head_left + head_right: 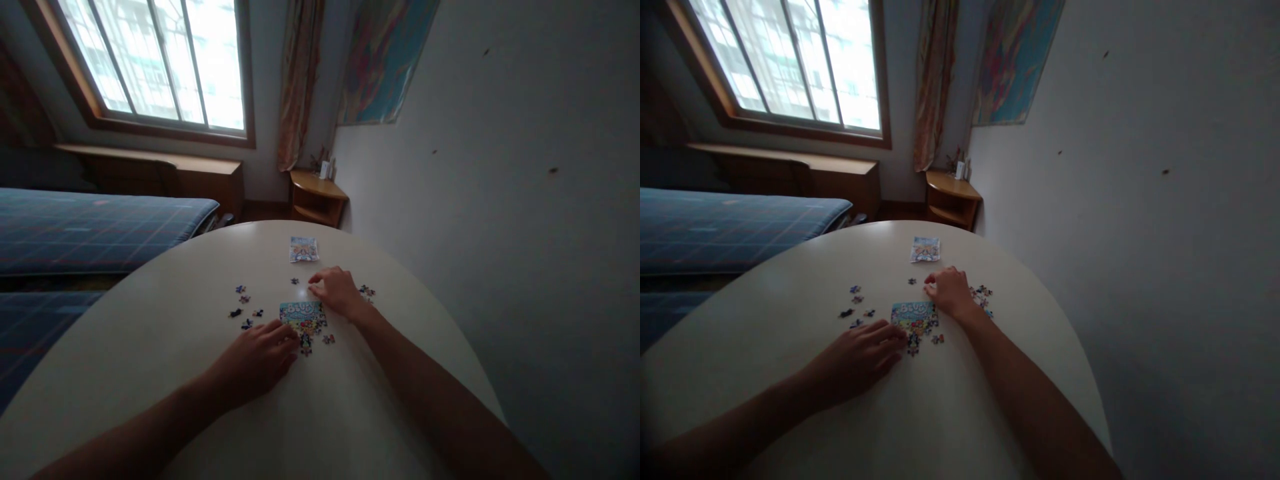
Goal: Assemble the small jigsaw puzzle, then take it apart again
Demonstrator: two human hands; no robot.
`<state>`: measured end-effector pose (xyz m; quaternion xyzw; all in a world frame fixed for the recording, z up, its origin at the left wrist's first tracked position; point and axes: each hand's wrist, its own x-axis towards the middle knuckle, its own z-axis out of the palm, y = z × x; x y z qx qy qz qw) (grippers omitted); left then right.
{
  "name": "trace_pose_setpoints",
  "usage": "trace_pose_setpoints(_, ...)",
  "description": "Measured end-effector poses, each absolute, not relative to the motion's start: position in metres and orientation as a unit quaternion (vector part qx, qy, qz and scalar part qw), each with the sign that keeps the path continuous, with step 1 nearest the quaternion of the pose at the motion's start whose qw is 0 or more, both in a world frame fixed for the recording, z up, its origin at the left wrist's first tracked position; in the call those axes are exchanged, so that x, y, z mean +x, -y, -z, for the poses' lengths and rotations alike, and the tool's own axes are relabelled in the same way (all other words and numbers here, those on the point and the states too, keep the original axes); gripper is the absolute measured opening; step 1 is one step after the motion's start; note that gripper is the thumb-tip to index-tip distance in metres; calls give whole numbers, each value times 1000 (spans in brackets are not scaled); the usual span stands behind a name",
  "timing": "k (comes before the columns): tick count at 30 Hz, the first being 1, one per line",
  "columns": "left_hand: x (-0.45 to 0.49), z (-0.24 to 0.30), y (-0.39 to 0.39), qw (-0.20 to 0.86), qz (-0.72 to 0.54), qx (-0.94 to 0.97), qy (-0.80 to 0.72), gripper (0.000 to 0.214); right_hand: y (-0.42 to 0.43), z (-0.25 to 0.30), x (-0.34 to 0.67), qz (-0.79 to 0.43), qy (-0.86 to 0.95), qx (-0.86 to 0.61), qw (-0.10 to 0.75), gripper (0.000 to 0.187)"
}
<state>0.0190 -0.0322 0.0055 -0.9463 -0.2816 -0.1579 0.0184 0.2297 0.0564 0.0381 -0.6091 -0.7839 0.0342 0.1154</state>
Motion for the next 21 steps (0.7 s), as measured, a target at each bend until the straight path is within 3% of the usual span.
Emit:
trace_pose_setpoints(6, 19, -7, 33, 19, 164, -948, 273, 17, -89, -48, 195, -67, 769, -632, 67, 28)
trace_pose_setpoints(21, 20, -9, 34, 6, 144, -947, 288, 18, -106, -59, 179, -121, 786, -605, -38, 20)
